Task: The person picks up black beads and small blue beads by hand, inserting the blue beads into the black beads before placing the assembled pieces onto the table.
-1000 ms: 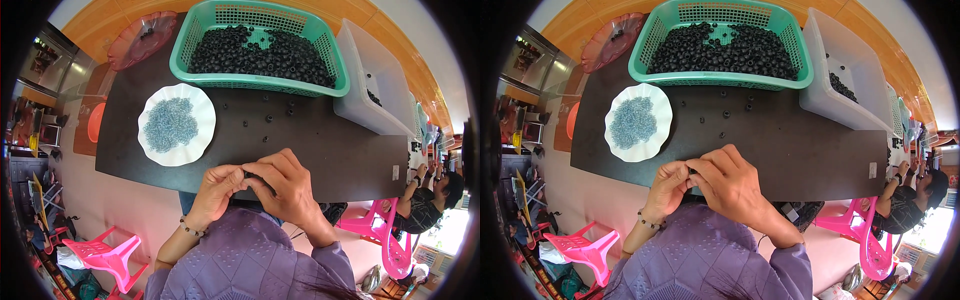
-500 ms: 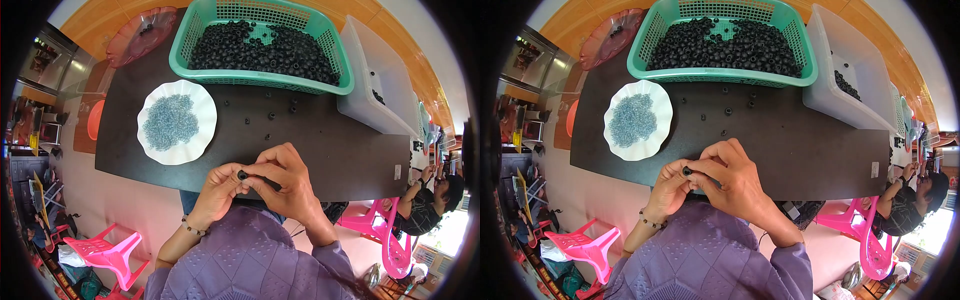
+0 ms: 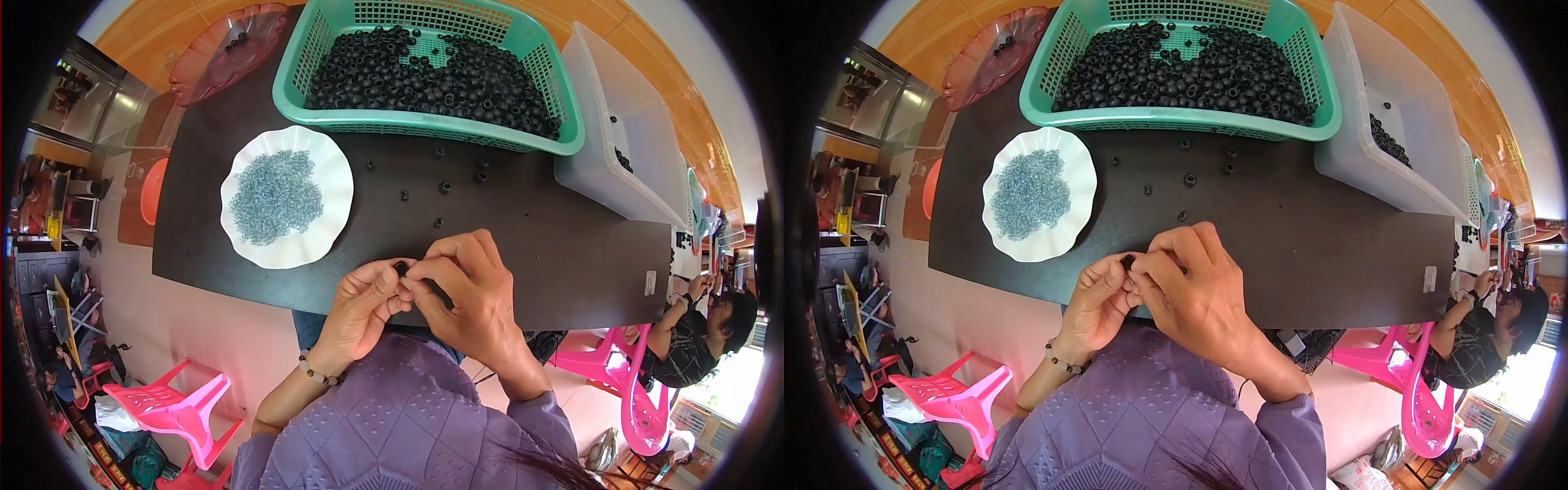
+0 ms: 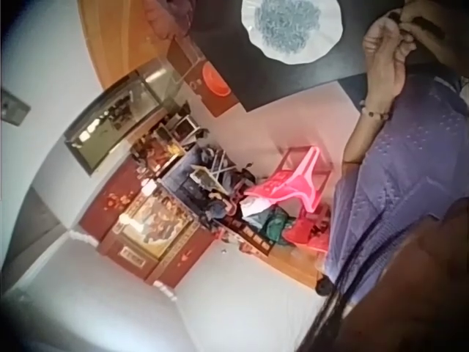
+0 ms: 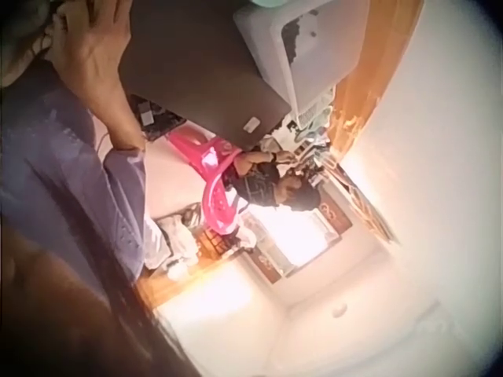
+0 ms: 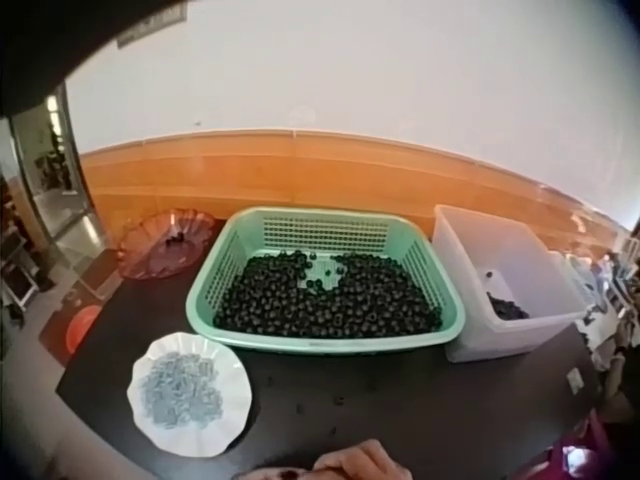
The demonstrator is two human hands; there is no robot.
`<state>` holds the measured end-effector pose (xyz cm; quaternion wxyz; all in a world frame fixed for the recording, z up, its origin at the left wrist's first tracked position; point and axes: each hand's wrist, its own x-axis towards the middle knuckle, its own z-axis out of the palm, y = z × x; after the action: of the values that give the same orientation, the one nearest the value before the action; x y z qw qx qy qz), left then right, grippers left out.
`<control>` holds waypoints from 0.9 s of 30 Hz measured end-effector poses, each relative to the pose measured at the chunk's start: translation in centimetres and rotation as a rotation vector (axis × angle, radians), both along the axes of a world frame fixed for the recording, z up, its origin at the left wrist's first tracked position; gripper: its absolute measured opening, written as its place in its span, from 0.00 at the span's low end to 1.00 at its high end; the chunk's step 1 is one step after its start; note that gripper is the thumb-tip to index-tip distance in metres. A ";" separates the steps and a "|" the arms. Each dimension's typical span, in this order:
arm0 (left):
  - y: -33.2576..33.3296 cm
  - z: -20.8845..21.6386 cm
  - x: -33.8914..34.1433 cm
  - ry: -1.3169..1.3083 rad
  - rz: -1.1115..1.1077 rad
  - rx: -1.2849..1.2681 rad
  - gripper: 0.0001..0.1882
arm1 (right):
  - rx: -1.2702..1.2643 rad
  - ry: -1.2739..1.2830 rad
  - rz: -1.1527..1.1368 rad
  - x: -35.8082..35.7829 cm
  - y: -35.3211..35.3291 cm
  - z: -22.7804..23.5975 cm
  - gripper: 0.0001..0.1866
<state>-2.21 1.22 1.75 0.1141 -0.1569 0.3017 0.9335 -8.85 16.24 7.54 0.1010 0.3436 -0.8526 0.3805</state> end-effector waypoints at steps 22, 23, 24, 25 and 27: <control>-1.2 -1.4 0.5 0.181 -0.148 0.157 0.15 | -0.212 -0.277 0.217 -0.6 0.4 0.5 0.17; -1.2 -1.5 0.6 0.175 -0.160 0.199 0.15 | -0.226 -0.287 0.210 -0.5 0.5 0.5 0.16; -1.2 -1.4 0.6 0.175 -0.159 0.199 0.15 | -0.238 -0.298 0.202 -0.5 0.5 0.4 0.15; -1.1 -1.3 0.6 0.167 -0.154 0.189 0.14 | -0.238 -0.298 0.204 -0.5 0.5 0.3 0.15; -1.1 -1.2 0.7 0.160 -0.149 0.180 0.14 | -0.264 -0.354 0.184 -0.4 0.6 0.2 0.14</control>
<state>-1.47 0.13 0.50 0.1722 -0.0484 0.2358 0.9552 -9.26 16.80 7.71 -0.0409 0.3317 -0.7649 0.5507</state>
